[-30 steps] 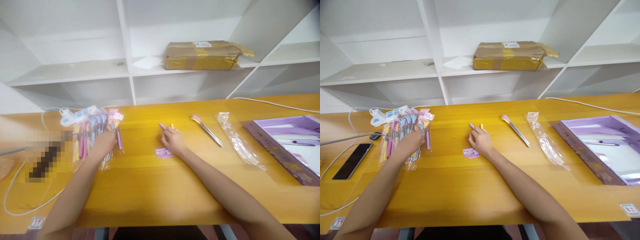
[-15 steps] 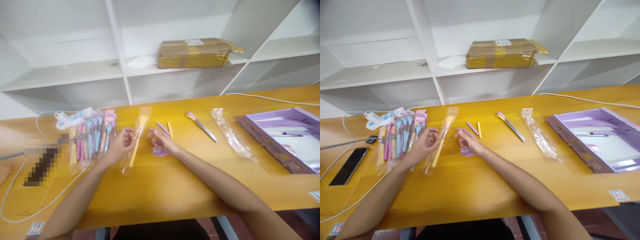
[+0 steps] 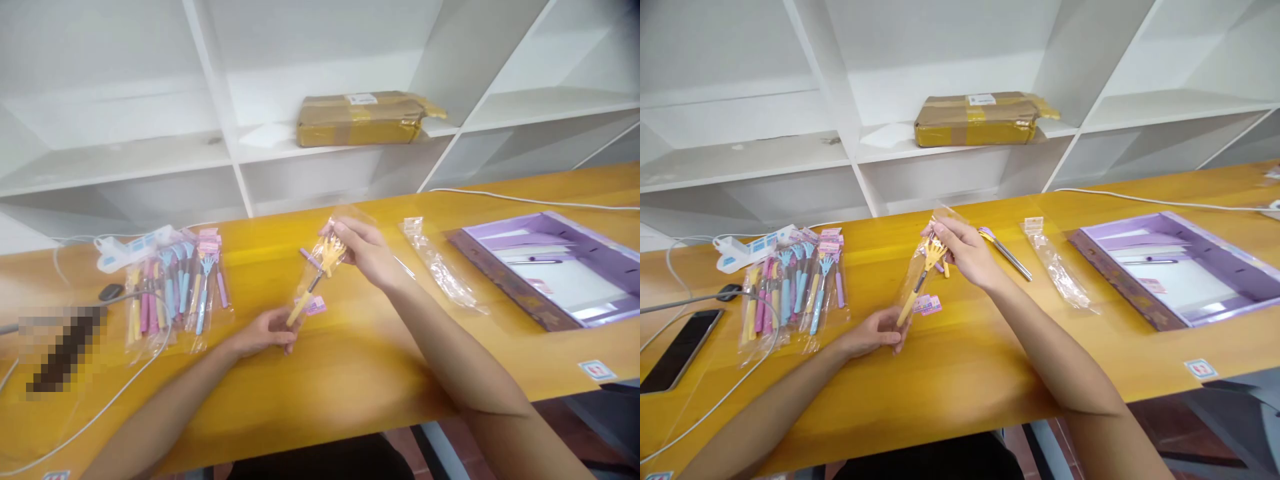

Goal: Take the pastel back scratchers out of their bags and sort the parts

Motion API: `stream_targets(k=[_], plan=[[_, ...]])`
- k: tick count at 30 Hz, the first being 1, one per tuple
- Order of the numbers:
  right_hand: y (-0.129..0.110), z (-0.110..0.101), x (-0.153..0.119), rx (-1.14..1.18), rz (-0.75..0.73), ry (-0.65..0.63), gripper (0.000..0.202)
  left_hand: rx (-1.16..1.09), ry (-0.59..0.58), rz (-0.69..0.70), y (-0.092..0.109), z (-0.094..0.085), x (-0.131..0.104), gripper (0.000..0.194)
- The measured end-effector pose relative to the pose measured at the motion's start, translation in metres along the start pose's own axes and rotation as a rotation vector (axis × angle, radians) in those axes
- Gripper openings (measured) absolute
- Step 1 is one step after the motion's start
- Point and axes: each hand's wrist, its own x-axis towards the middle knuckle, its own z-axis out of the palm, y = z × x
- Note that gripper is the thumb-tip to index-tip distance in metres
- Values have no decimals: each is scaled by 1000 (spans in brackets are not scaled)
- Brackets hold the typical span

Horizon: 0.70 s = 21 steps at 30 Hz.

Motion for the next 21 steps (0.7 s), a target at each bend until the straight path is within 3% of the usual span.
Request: stream_targets(k=[4, 7, 9, 12, 15, 18, 21], plan=[[-30, -17, -9, -327, -291, -9, 37, 59, -33, 29, 1, -6, -1, 47], [-38, -24, -13, -392, -365, -1, 36, 81, -35, -16, 2, -8, -2, 50], [-37, -30, -13, -362, -371, 82, 35, 80, -18, -31, 3, -7, -3, 50], [-29, -45, -8, -270, -384, 315, 32, 64, -17, -45, 4, -6, -4, 48], [-26, -72, 1, -171, -400, 438, 28, 43, -71, -80, 4, -7, -4, 51], [-33, -112, 2, -160, -429, 464, 23, 38, -65, -83, 2, -9, -3, 51], [-45, -155, -11, -421, -419, 534, 25, 20, -31, -82, 0, -9, -2, 53]])
